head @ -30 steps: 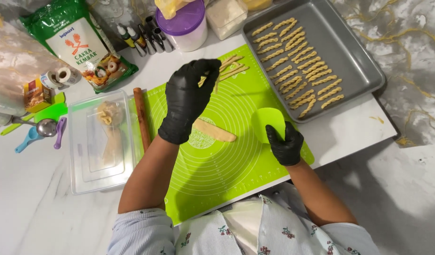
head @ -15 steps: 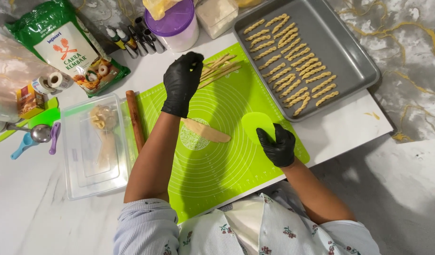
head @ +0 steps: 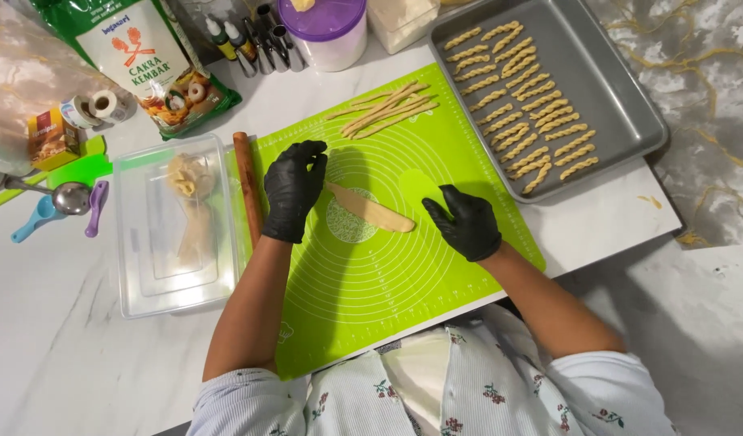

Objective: The person is shaping thin strips of dough into spiral pastries and arranging them on a baking tray in a pastry shop.

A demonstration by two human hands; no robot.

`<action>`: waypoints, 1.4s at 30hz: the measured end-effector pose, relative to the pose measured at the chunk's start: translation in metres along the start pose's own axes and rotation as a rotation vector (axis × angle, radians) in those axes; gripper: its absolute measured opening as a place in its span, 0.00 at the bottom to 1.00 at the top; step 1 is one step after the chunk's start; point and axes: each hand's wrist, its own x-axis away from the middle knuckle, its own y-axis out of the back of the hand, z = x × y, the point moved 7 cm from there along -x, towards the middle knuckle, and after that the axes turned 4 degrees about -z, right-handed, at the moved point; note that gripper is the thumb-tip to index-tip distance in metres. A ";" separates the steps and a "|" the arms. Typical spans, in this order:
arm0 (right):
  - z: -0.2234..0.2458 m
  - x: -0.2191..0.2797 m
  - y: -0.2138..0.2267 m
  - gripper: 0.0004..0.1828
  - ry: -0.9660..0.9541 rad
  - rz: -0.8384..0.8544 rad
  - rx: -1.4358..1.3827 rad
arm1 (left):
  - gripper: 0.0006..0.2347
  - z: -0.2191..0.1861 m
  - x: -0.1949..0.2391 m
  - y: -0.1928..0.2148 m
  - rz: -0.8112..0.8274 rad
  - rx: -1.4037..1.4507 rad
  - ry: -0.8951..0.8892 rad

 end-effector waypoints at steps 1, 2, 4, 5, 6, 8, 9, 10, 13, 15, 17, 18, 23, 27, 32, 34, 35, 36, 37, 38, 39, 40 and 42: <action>0.006 -0.009 -0.003 0.16 0.005 0.003 -0.001 | 0.08 0.005 0.008 0.001 -0.003 0.003 0.004; 0.005 -0.017 -0.019 0.14 -0.100 0.177 -0.055 | 0.05 0.009 0.015 0.001 0.009 -0.053 -0.012; 0.011 -0.030 -0.043 0.16 -0.200 0.358 -0.109 | 0.04 0.016 0.029 0.001 0.018 -0.106 -0.021; 0.018 -0.037 -0.054 0.16 -0.171 0.400 -0.121 | 0.05 0.017 0.036 0.000 0.011 -0.142 -0.051; 0.026 -0.044 -0.065 0.16 -0.140 0.442 -0.133 | 0.06 0.018 0.042 0.000 0.004 -0.178 -0.081; 0.034 -0.047 -0.091 0.16 -0.096 0.465 -0.131 | 0.08 0.021 0.054 0.001 0.000 -0.150 -0.076; 0.039 -0.047 -0.105 0.16 -0.059 0.482 -0.127 | 0.09 0.022 0.060 0.002 0.000 -0.124 -0.079; 0.042 -0.048 -0.115 0.16 -0.054 0.485 -0.129 | 0.09 0.023 0.064 0.004 -0.002 -0.123 -0.073; 0.053 -0.047 -0.144 0.14 -0.008 0.493 -0.123 | 0.15 0.023 0.072 0.007 -0.011 -0.121 -0.092; 0.058 -0.045 -0.156 0.13 0.016 0.464 -0.121 | 0.17 0.026 0.073 0.005 -0.029 -0.103 -0.091; 0.063 -0.048 -0.157 0.13 0.031 0.461 -0.124 | 0.18 0.028 0.074 0.004 -0.046 -0.086 -0.088; 0.065 -0.049 -0.156 0.13 0.041 0.455 -0.124 | 0.18 0.027 0.075 0.003 -0.058 -0.068 -0.092; 0.060 -0.043 -0.163 0.12 0.037 0.492 -0.097 | 0.17 0.029 0.075 0.000 -0.077 -0.022 -0.080; 0.052 -0.019 -0.175 0.15 0.066 0.480 -0.120 | 0.17 0.033 0.076 -0.005 -0.079 -0.009 -0.107; 0.068 -0.025 -0.175 0.15 0.102 0.524 -0.119 | 0.17 0.031 0.076 -0.003 -0.104 -0.006 -0.123; 0.071 -0.026 -0.175 0.15 0.122 0.534 -0.166 | 0.16 0.028 0.076 -0.001 -0.105 0.005 -0.131; 0.069 -0.022 -0.179 0.19 0.129 0.535 -0.196 | 0.16 0.028 0.076 -0.002 -0.114 -0.003 -0.133; 0.065 -0.018 -0.183 0.22 0.136 0.537 -0.226 | 0.15 0.028 0.076 -0.003 -0.124 -0.010 -0.135; 0.063 -0.016 -0.186 0.22 0.135 0.539 -0.224 | 0.15 0.028 0.075 -0.004 -0.123 -0.008 -0.134; 0.059 -0.010 -0.196 0.23 0.092 0.650 -0.240 | 0.15 0.028 0.074 -0.004 -0.122 -0.005 -0.140; 0.055 -0.002 -0.204 0.24 0.048 0.761 -0.256 | 0.15 0.028 0.074 -0.005 -0.121 -0.003 -0.146; 0.067 -0.026 -0.196 0.24 0.047 0.762 -0.255 | 0.15 0.030 0.074 -0.007 -0.119 -0.002 -0.146; 0.078 -0.057 -0.190 0.26 -0.337 0.980 -0.475 | 0.15 0.032 0.076 -0.013 -0.121 -0.048 -0.159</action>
